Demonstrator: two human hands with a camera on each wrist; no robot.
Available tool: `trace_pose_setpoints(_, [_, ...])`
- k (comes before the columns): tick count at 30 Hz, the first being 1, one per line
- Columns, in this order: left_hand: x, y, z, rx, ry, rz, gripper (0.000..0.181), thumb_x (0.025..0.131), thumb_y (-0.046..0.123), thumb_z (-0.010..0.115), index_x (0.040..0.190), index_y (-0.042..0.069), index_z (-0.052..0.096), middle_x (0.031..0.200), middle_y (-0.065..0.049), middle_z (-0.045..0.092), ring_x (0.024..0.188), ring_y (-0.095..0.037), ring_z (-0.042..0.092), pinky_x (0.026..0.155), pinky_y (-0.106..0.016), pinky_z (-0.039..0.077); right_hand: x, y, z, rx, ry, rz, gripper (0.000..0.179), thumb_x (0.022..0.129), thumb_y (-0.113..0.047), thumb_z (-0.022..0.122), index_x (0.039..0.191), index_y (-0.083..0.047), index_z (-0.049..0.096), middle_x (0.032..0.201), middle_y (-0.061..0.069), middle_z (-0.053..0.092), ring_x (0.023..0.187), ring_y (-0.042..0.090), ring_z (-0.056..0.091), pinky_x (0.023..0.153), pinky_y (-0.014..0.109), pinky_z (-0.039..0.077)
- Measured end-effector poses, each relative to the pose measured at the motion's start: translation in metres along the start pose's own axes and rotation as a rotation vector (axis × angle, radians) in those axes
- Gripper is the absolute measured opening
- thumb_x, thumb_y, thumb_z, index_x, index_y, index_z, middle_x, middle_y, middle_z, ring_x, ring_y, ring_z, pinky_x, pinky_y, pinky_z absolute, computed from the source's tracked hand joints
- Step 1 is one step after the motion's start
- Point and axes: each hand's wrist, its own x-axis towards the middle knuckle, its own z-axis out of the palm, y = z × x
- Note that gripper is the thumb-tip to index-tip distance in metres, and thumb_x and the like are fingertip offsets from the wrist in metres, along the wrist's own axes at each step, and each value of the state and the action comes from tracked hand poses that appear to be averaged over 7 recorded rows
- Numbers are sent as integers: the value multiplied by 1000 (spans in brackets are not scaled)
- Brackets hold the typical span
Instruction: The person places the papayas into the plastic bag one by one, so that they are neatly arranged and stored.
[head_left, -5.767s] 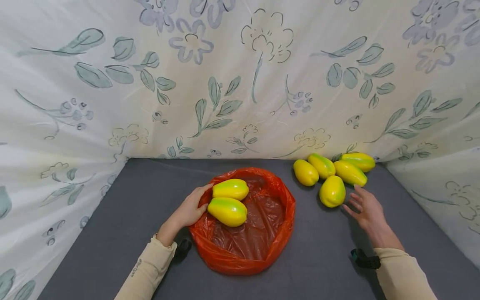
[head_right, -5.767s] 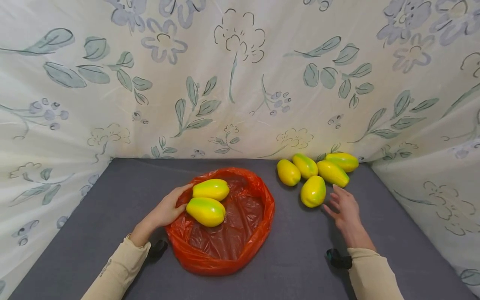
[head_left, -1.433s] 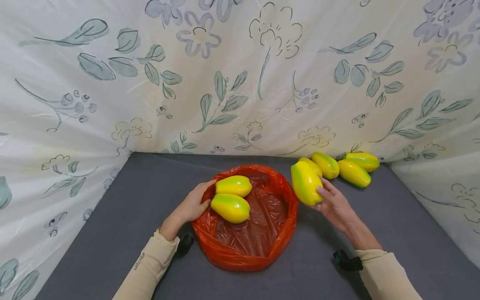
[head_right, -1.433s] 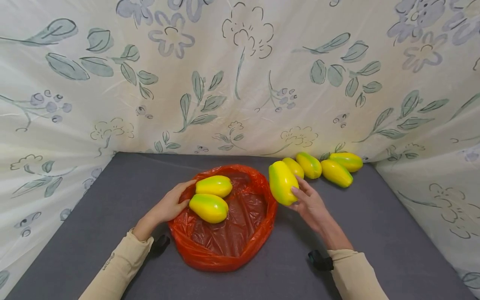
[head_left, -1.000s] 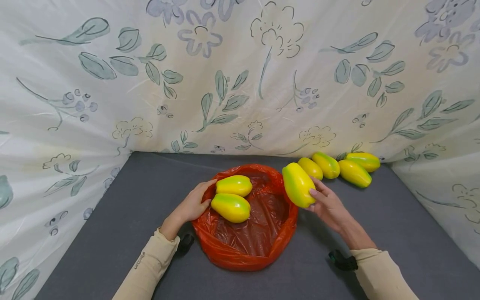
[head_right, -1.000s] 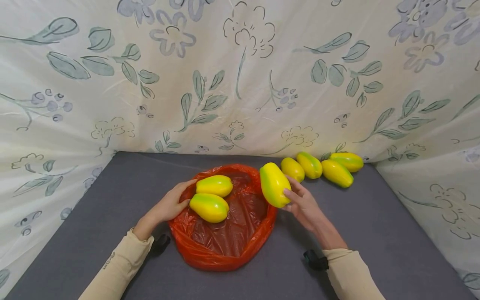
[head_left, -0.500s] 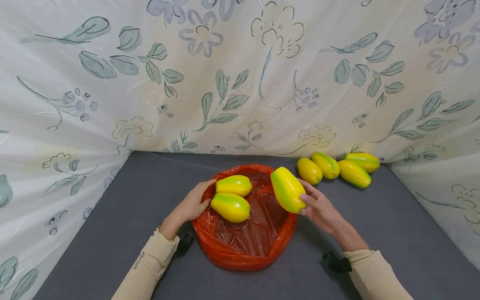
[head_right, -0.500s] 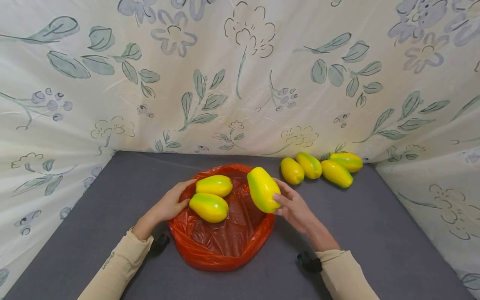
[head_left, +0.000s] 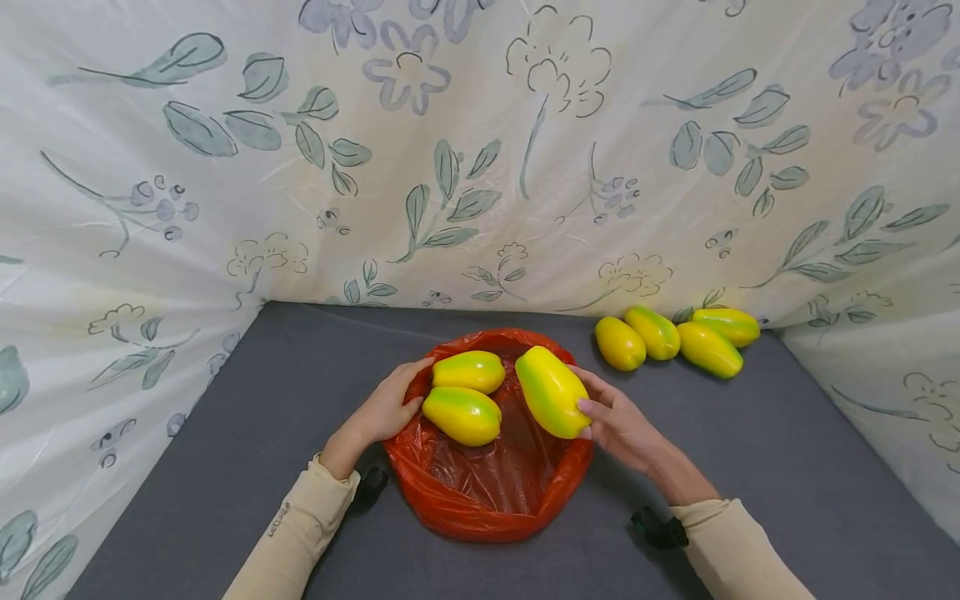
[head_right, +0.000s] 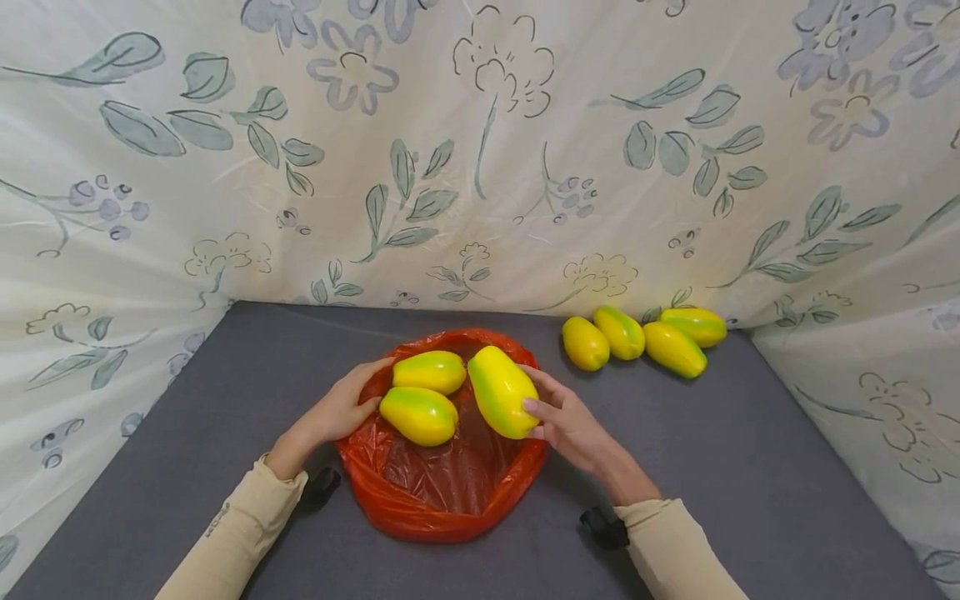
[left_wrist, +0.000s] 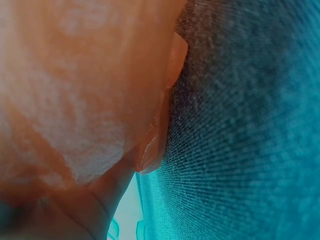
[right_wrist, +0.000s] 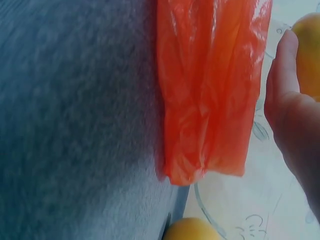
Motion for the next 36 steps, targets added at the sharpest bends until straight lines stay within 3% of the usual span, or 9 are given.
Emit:
trace_pose_setpoints(11, [-1, -1, -1, -1, 1, 6, 61, 88, -5, 60, 144, -1, 35, 139, -24, 40, 126, -39, 40, 101, -54, 35, 9, 6, 15, -23, -1, 39, 57, 99, -10, 48, 149, -6, 21, 135, 12, 38, 105, 23, 54, 90, 38, 49])
trace_pose_setpoints(19, [-2, -3, -1, -1, 0, 10, 61, 88, -5, 60, 144, -2, 35, 139, -24, 40, 126, -39, 41, 101, -54, 36, 12, 16, 25, -38, -74, 26, 55, 98, -10, 49, 148, -7, 26, 135, 13, 40, 108, 25, 54, 90, 40, 49])
trace_pose_setpoints(36, [-1, -1, -2, 4, -4, 15, 61, 89, -2, 61, 144, -2, 35, 140, -25, 39, 126, -39, 40, 102, -54, 35, 14, 27, 37, -151, -98, -24, 57, 96, -11, 55, 147, -6, 30, 138, 14, 41, 113, 29, 49, 90, 38, 49])
